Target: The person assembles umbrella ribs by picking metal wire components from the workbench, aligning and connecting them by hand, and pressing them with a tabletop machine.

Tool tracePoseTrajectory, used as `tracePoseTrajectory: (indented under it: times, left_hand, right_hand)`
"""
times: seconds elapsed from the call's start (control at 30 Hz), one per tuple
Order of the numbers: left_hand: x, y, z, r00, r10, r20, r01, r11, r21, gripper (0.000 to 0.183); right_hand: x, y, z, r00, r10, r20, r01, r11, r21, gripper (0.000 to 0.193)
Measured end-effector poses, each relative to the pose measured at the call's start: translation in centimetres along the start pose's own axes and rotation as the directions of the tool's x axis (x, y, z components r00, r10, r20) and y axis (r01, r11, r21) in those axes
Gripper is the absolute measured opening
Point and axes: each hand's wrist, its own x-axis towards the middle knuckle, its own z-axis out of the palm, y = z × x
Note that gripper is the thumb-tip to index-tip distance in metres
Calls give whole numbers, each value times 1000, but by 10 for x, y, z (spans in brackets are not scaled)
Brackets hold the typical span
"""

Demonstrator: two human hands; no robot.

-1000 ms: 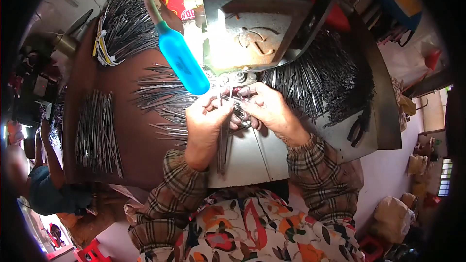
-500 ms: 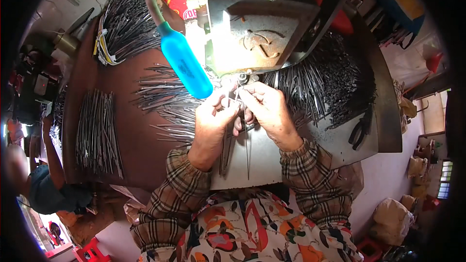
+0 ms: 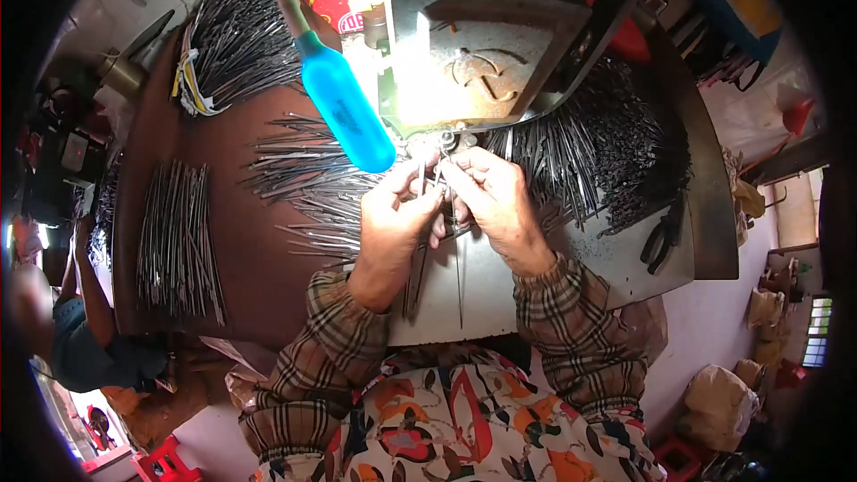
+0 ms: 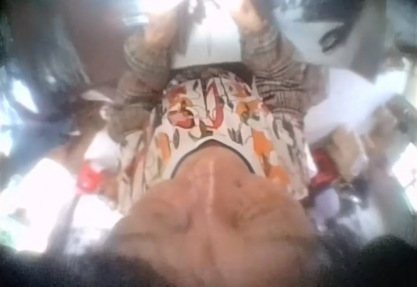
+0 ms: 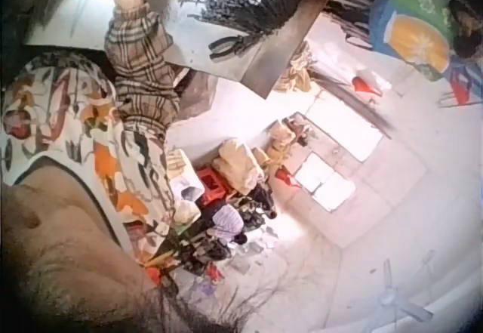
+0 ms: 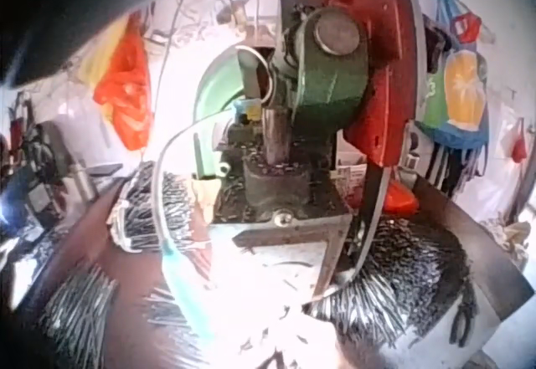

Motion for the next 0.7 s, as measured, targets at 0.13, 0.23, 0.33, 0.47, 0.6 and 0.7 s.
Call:
tracePoseTrajectory:
  times: [0.13, 0.23, 0.33, 0.47, 0.6, 0.7]
  left_hand:
    - [2, 3, 4, 1000, 2, -24, -2, 1000, 7, 41]
    - [9, 5, 8, 999, 50, -15, -49, 998, 29, 39]
    - [13, 6, 8, 997, 65, 36, -65, 998, 16, 46]
    - [15, 2, 7, 998, 59, 32, -59, 998, 9, 43]
    - [14, 5, 12, 997, 81, 6, -81, 997, -15, 35]
    - [9, 10, 13, 998, 39, -42, -40, 999, -37, 28]
  right_hand:
    - [5, 1, -4, 1000, -9, 11, 9, 1000, 7, 13]
    - [12, 5, -5, 1000, -25, 0, 25, 996, 81, 13]
    - [15, 6, -4, 999, -41, -26, 44, 991, 124, 14]
    - [16, 7, -5, 999, 13, -35, -7, 985, 170, 18]
    - [11, -6, 8, 992, 100, -74, -73, 950, 304, 18]
    - [14, 3, 10, 993, 91, -81, -61, 948, 311, 17]
